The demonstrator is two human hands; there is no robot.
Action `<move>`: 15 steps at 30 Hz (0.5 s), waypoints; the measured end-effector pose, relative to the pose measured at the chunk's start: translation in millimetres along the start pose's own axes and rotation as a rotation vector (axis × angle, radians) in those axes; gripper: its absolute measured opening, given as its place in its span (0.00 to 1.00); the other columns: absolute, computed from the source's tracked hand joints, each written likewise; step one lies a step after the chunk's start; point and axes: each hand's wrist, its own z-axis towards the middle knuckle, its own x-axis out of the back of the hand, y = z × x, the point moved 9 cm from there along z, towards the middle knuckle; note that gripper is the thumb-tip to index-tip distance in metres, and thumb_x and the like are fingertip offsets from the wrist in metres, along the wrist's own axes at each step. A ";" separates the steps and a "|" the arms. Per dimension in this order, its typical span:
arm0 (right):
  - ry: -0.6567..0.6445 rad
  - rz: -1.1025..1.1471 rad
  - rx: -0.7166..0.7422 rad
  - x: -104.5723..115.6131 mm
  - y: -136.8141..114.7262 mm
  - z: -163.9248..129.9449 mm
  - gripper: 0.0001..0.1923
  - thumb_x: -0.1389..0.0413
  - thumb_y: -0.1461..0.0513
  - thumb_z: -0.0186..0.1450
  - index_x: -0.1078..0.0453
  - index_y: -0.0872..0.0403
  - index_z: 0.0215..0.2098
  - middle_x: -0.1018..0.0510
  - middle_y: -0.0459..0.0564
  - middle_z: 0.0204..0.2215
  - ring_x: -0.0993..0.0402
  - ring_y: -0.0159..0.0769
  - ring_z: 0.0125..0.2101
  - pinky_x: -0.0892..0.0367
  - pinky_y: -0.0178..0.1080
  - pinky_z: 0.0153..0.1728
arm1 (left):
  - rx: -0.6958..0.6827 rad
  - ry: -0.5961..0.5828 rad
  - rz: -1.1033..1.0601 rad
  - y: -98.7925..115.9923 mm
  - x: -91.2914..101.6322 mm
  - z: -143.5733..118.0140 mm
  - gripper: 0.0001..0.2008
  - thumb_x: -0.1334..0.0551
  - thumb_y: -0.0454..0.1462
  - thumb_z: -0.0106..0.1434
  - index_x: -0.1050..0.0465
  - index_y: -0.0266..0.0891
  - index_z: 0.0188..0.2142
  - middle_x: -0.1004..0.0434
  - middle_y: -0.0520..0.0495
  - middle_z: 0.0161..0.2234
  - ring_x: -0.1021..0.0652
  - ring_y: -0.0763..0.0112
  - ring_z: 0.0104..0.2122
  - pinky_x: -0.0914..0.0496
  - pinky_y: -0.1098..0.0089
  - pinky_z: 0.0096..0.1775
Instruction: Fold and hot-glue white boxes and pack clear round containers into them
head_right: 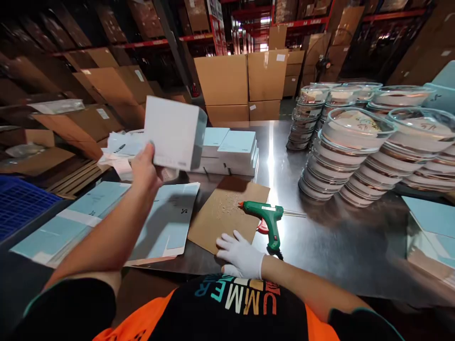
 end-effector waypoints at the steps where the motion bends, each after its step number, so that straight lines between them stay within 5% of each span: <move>1: -0.068 -0.043 0.029 -8.5 -2.5 3.2 0.18 0.45 0.49 0.80 0.22 0.53 0.54 0.21 0.60 0.59 0.28 0.52 0.61 0.31 0.57 0.62 | 0.042 0.020 0.063 1.1 -10.8 33.0 0.26 0.28 0.57 0.69 0.29 0.37 0.43 0.21 0.50 0.34 0.21 0.70 0.38 0.18 0.65 0.46; 3: -0.108 -0.102 0.048 -17.4 -0.6 7.0 0.18 0.45 0.49 0.81 0.22 0.53 0.54 0.21 0.59 0.60 0.30 0.51 0.61 0.33 0.56 0.62 | 0.091 0.053 0.197 3.3 -28.5 86.1 0.21 0.36 0.52 0.78 0.32 0.34 0.45 0.20 0.47 0.37 0.23 0.72 0.38 0.16 0.58 0.49; 6: -0.073 -0.130 0.060 -23.6 7.5 8.5 0.17 0.42 0.48 0.80 0.22 0.51 0.53 0.19 0.56 0.59 0.28 0.50 0.60 0.33 0.53 0.59 | 0.184 0.109 0.378 -5.7 -40.1 126.9 0.20 0.38 0.47 0.81 0.38 0.30 0.52 0.20 0.34 0.56 0.21 0.67 0.48 0.17 0.47 0.56; 10: -0.024 -0.171 0.074 -32.2 15.4 10.1 0.12 0.44 0.49 0.82 0.22 0.46 0.50 0.17 0.51 0.57 0.26 0.45 0.56 0.34 0.48 0.54 | 0.249 0.117 0.474 -32.2 -45.3 135.2 0.24 0.39 0.43 0.81 0.48 0.28 0.62 0.39 0.21 0.74 0.26 0.53 0.64 0.19 0.39 0.60; 15: 0.022 -0.233 0.092 -35.0 19.4 15.7 0.10 0.45 0.56 0.84 0.22 0.47 0.47 0.16 0.46 0.52 0.25 0.39 0.53 0.37 0.45 0.52 | 0.241 0.111 0.671 -45.6 -45.9 142.4 0.28 0.44 0.46 0.83 0.49 0.20 0.64 0.42 0.10 0.74 0.27 0.37 0.68 0.18 0.36 0.58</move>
